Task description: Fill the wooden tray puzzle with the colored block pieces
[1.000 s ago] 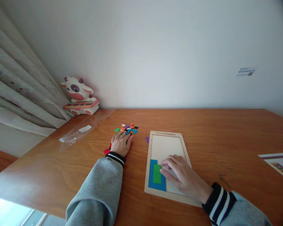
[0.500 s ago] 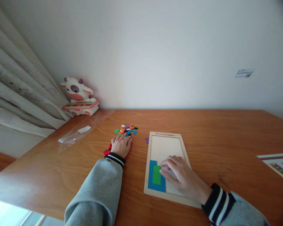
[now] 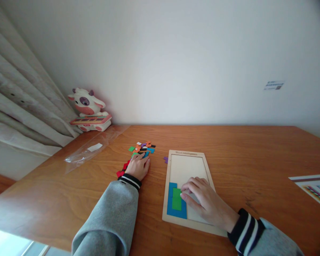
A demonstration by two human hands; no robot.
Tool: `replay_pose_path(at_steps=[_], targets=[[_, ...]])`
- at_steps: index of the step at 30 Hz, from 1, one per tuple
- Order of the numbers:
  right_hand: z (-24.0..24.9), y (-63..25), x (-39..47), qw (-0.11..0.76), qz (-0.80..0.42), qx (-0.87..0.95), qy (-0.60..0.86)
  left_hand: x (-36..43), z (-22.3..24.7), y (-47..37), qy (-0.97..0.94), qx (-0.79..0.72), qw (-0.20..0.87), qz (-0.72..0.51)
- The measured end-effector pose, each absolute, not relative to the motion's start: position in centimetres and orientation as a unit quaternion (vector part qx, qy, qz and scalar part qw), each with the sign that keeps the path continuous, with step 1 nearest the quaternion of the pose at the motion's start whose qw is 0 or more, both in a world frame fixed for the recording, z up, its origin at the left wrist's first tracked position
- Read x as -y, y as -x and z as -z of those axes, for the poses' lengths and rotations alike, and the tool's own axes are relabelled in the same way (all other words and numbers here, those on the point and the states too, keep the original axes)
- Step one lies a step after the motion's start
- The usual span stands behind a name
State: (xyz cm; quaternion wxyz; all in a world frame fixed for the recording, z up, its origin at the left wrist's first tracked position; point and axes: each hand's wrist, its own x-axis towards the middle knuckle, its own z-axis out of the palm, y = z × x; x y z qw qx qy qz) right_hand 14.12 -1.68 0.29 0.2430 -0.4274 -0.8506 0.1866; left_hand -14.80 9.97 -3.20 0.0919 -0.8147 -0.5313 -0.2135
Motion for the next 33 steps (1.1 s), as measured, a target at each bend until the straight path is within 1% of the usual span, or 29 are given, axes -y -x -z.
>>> replay_pose_path(at_steps=[5,9,16,21,24,28,31,33], targets=[[-0.2,-14.2,1.7,0.24,-0.197,0.848,0.428,-10.0,3.0,14.8,0.811,0.536,0.084,0.22],[-0.2,-14.2,1.6,0.24,-0.211,0.844,0.431,-10.0,2.7,15.0,0.799,0.551,0.058,0.233],[-0.4,-14.4,1.3,0.276,-0.264,0.811,0.443,-9.9,1.6,14.7,0.734,0.626,-0.014,0.263],[-0.4,-14.9,-0.7,0.291,-0.255,0.805,0.449,-9.9,1.5,14.3,0.727,0.643,0.004,0.239],[-0.1,-14.9,-2.3,0.3,-0.237,0.799,0.464,-10.2,2.0,14.4,0.731,0.636,0.018,0.248],[0.6,-15.0,-3.5,0.336,-0.254,0.767,0.484,-10.4,2.2,14.7,0.749,0.601,0.037,0.275],[1.2,-15.2,-3.1,0.365,-0.24,0.757,0.485,-9.9,1.6,14.1,0.778,0.536,0.047,0.326],[1.4,-15.3,-2.6,0.383,-0.219,0.758,0.481,-9.0,1.1,12.9,0.803,0.473,0.033,0.361]])
